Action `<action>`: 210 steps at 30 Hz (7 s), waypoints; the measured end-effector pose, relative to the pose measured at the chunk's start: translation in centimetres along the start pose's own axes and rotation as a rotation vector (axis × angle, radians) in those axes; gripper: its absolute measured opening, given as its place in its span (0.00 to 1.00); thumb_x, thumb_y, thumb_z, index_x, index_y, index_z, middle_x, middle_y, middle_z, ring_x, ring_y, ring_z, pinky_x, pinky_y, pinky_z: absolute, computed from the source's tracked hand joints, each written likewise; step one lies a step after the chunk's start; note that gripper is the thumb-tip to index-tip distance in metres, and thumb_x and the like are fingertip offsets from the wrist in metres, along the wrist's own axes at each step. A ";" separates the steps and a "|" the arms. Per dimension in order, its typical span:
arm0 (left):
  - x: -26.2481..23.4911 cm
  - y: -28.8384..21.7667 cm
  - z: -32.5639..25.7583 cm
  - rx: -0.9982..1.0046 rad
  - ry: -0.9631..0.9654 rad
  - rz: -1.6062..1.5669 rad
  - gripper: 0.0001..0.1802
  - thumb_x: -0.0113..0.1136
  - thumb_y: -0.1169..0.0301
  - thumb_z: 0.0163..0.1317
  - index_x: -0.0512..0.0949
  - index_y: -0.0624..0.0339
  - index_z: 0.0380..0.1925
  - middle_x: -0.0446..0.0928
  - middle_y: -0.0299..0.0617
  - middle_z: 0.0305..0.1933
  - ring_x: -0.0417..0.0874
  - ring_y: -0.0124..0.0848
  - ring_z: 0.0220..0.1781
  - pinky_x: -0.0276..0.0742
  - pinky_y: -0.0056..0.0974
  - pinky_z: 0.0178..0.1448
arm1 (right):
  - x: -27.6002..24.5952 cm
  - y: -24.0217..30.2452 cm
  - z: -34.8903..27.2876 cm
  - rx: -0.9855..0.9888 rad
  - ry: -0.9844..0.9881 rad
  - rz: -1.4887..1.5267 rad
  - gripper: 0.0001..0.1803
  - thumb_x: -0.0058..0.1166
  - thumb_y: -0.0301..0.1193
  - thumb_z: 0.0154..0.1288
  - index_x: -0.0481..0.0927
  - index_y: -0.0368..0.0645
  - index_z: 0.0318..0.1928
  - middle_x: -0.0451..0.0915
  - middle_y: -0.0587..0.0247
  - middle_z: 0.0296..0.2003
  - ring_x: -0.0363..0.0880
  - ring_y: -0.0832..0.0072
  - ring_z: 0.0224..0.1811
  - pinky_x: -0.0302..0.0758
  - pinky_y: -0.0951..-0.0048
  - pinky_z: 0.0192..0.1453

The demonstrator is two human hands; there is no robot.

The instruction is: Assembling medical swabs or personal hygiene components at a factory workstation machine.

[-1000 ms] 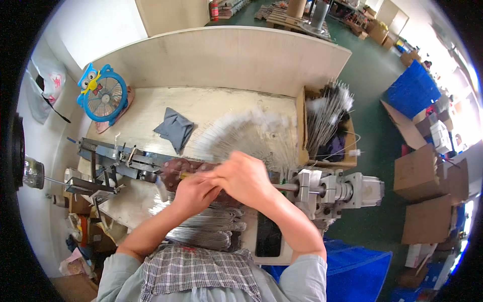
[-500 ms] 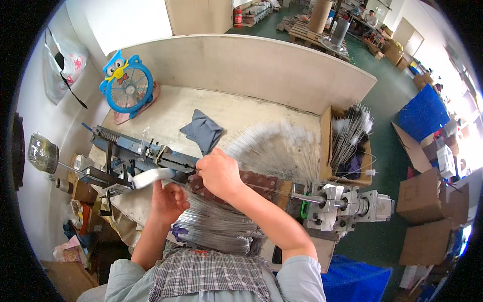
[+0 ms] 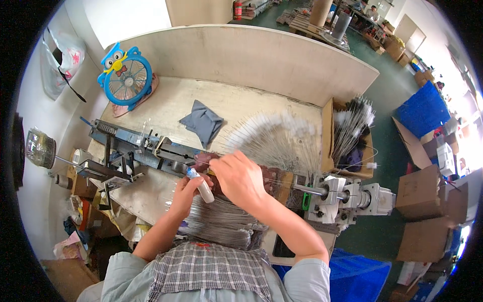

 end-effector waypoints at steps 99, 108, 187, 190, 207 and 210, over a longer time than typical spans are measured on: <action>4.1 -2.9 -0.3 -0.081 0.019 -0.681 0.24 0.38 0.50 0.71 0.71 0.59 0.47 0.78 0.42 0.45 0.78 0.31 0.48 0.69 0.37 0.57 | 2.0 0.4 1.1 0.174 0.085 -0.119 0.13 0.62 0.34 0.51 0.82 0.43 0.38 0.79 0.65 0.33 0.76 0.65 0.40 0.71 0.63 0.41; 4.8 -2.3 -0.3 0.039 -0.060 -0.776 0.07 0.52 0.71 0.64 0.73 0.60 0.41 0.78 0.39 0.42 0.80 0.27 0.44 0.74 0.33 0.50 | 1.4 0.4 0.2 0.020 -0.021 -0.197 0.13 0.63 0.32 0.48 0.81 0.49 0.37 0.78 0.71 0.36 0.74 0.70 0.43 0.69 0.66 0.45; -39.7 3.8 -7.8 0.123 -1.124 -0.594 0.22 0.62 0.49 0.56 0.76 0.57 0.35 0.78 0.32 0.33 0.77 0.22 0.37 0.70 0.27 0.41 | -5.6 -2.6 -12.4 0.458 0.377 -0.221 0.06 0.54 0.26 0.56 0.79 0.45 0.36 0.77 0.59 0.28 0.78 0.60 0.34 0.75 0.62 0.35; -37.6 4.1 -7.6 0.130 -1.173 -0.521 0.24 0.61 0.47 0.56 0.76 0.58 0.38 0.78 0.32 0.33 0.77 0.24 0.40 0.70 0.28 0.44 | -6.9 -1.6 -11.6 0.405 0.343 -0.294 0.09 0.53 0.25 0.53 0.79 0.45 0.36 0.74 0.61 0.27 0.78 0.63 0.34 0.75 0.63 0.34; 6.0 -4.1 -3.5 -0.328 0.129 -0.626 0.13 0.54 0.61 0.63 0.70 0.59 0.36 0.72 0.35 0.24 0.67 0.25 0.21 0.66 0.34 0.29 | -6.0 0.0 -15.1 0.409 0.401 -0.350 0.19 0.52 0.21 0.48 0.73 0.40 0.45 0.73 0.60 0.36 0.78 0.66 0.37 0.77 0.68 0.37; 3.7 -8.7 -4.8 -0.718 0.383 -1.240 0.17 0.47 0.56 0.66 0.74 0.59 0.37 0.71 0.34 0.21 0.62 0.26 0.11 0.65 0.35 0.20 | -5.9 -0.3 -14.2 0.384 0.484 -0.385 0.19 0.53 0.21 0.47 0.73 0.39 0.43 0.71 0.58 0.36 0.77 0.66 0.37 0.77 0.69 0.35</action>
Point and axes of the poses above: each hand's wrist, its own z-axis towards the middle knuckle, its own x-axis out of the palm, y = z × x, the point moved 4 cm from there along z, towards the middle knuckle
